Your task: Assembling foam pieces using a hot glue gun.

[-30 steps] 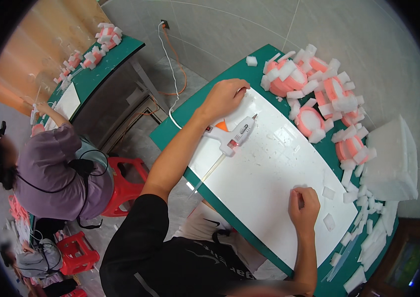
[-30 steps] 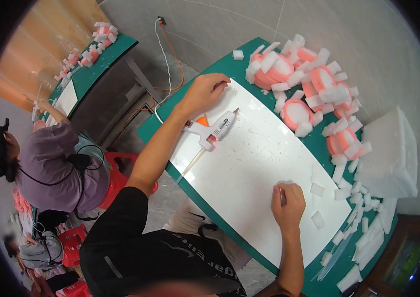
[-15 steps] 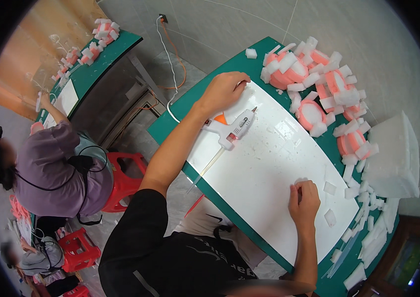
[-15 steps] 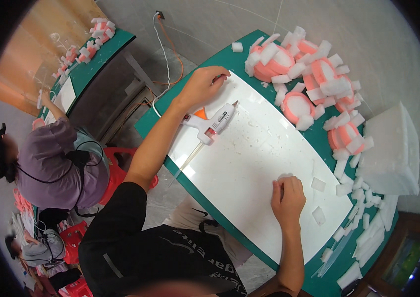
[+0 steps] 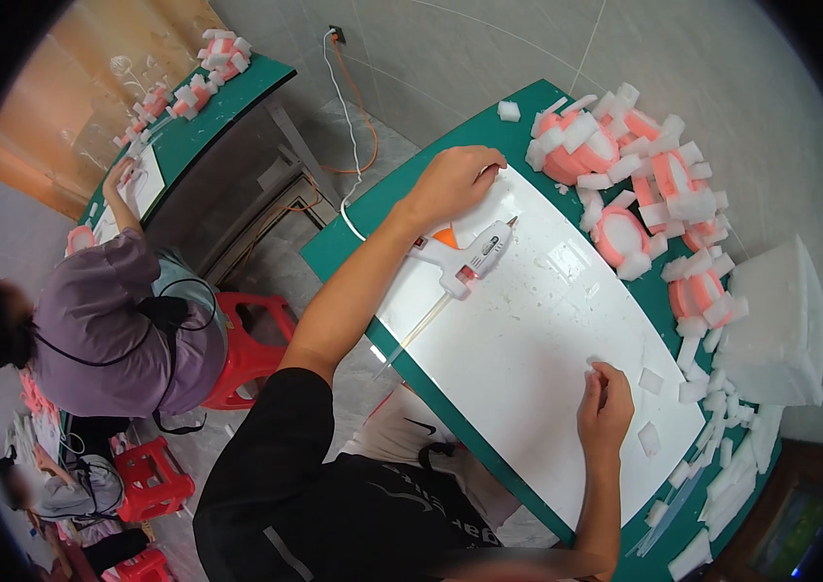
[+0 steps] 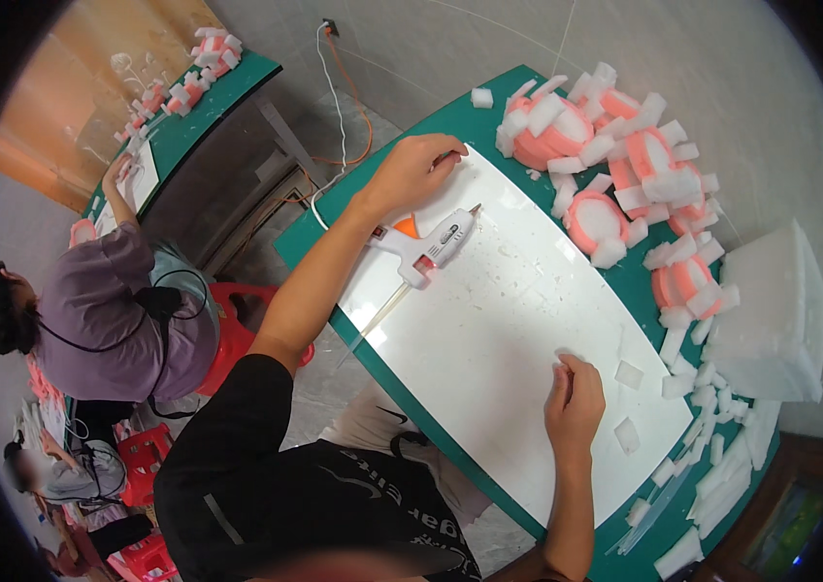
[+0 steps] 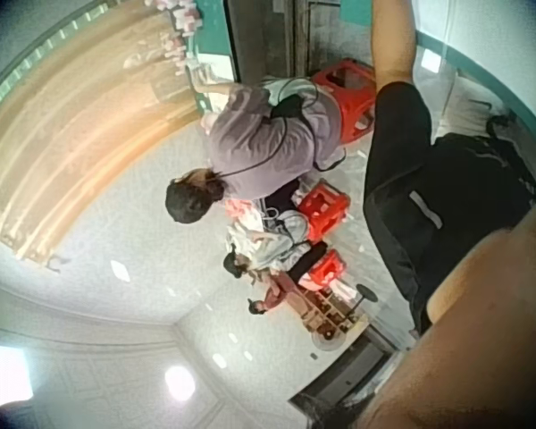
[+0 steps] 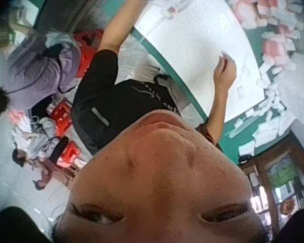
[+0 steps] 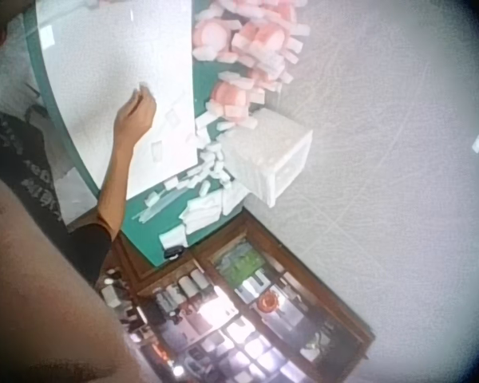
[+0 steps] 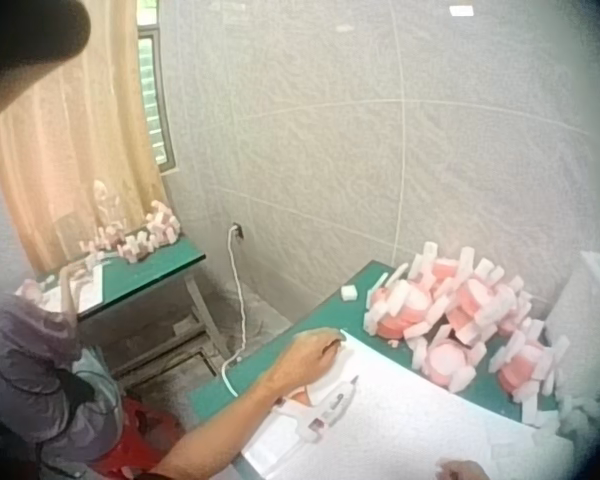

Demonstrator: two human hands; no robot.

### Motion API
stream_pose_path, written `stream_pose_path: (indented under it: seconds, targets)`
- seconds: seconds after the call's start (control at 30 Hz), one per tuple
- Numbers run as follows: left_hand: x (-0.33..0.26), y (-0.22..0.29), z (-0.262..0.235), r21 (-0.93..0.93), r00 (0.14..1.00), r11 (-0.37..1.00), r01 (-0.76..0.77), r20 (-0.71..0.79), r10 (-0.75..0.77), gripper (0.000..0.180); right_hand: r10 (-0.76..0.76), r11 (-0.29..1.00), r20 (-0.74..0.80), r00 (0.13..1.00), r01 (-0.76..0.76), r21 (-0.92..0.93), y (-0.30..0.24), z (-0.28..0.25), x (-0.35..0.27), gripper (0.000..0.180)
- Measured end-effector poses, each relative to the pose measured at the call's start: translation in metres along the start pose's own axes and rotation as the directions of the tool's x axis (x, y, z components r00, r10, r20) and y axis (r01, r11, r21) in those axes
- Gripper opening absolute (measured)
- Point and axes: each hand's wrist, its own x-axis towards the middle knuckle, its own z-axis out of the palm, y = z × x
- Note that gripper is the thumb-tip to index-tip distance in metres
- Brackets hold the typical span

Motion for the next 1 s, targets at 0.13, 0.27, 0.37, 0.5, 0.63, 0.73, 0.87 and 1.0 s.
stream_pose_path:
  seconds: [0.13, 0.27, 0.37, 0.5, 0.63, 0.73, 0.87, 1.0]
  targets:
    - [0.0, 0.002, -0.003, 0.003, 1.0, 1.0, 0.007, 0.015, -0.007, 0.018, -0.054, 0.998, -0.001, 0.999, 0.054, -0.011, -0.002, -0.001, 0.002, 0.011]
    - [-0.001, 0.001, -0.001, 0.0, 1.0, 1.0, 0.001, 0.008, -0.001, 0.018, 0.119, 0.989, -0.05, 0.992, -0.114, 0.092, -0.003, -0.002, -0.001, 0.011]
    - [0.0, 0.0, -0.001, 0.006, 1.0, 1.0, -0.002, 0.012, 0.002, 0.018, 0.226, 0.952, -0.055, 0.973, -0.208, 0.223, 0.003, 0.0, -0.004, 0.009]
    - [-0.001, 0.0, -0.001, 0.005, 1.0, 1.0, 0.009, 0.017, -0.009, 0.019, 0.433, 0.779, 0.037, 0.901, -0.394, 0.488, 0.006, 0.0, -0.003, 0.007]
    - [0.0, 0.006, -0.002, -0.004, 1.0, 1.0, 0.02, 0.014, -0.02, 0.019, 0.445, 0.736, 0.028, 0.895, -0.384, 0.557, 0.008, 0.0, -0.002, 0.009]
    - [0.0, 0.006, -0.002, -0.003, 1.0, 1.0, 0.02, 0.016, -0.02, 0.019, 0.45, 0.718, 0.06, 0.891, -0.401, 0.569, 0.008, -0.001, -0.002, 0.01]
    - [0.0, 0.006, -0.002, -0.002, 0.999, 1.0, 0.025, 0.02, -0.025, 0.019, 0.436, 0.739, 0.07, 0.897, -0.401, 0.541, 0.01, -0.001, -0.002, 0.011]
    - [0.0, 0.002, -0.001, -0.004, 0.999, 1.0, 0.028, 0.028, -0.028, 0.018, 0.425, 0.735, 0.06, 0.903, -0.383, 0.559, 0.013, 0.0, -0.004, 0.011]
